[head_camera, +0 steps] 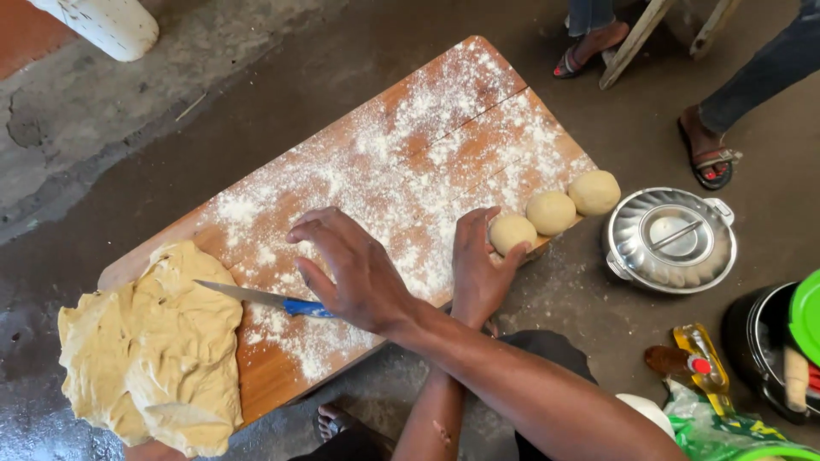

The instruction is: Cutting and shaping dough into balls on a floured wooden board

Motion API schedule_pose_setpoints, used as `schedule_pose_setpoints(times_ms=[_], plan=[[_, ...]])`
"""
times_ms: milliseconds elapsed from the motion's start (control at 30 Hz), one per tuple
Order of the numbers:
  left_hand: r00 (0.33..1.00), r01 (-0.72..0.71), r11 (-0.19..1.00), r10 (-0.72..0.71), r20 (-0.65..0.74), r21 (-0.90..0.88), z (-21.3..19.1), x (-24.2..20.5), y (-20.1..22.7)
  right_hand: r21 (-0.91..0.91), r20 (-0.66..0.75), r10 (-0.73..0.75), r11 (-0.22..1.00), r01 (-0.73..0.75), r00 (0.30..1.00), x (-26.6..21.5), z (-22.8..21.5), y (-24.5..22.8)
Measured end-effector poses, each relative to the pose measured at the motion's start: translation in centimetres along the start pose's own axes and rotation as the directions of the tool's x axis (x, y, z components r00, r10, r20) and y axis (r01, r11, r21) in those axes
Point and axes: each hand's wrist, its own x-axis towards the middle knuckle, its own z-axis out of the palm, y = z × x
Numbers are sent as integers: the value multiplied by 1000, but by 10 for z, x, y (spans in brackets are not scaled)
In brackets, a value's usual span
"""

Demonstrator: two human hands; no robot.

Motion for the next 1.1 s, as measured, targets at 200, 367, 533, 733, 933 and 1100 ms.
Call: schedule_pose_setpoints(times_ms=[200,367,533,733,933,1100], plan=[[987,-164,983,163,10,85,1,-8,1,-25,-32,-68,997,67,997,-7,21,18],[962,-252,959,264,-77,132,0,-19,-11,6,-25,-37,999,37,999,3,23,30],[972,-104,964,150,-178,245,-77,-62,-29,-76,80,126,990,-120,989,11,33,44],[937,207,892,-63,-343,401,-237,-137,-42,-435,521,367,891,-129,771,-7,88,79],[597,508,753,42,-801,418,-352,-170,-58,-691,598,503,718,83,624,-32,118,81],[626,670,600,-141,-767,437,-374,-152,-72,-633,483,669,712,-303,565,-35,108,-6]])
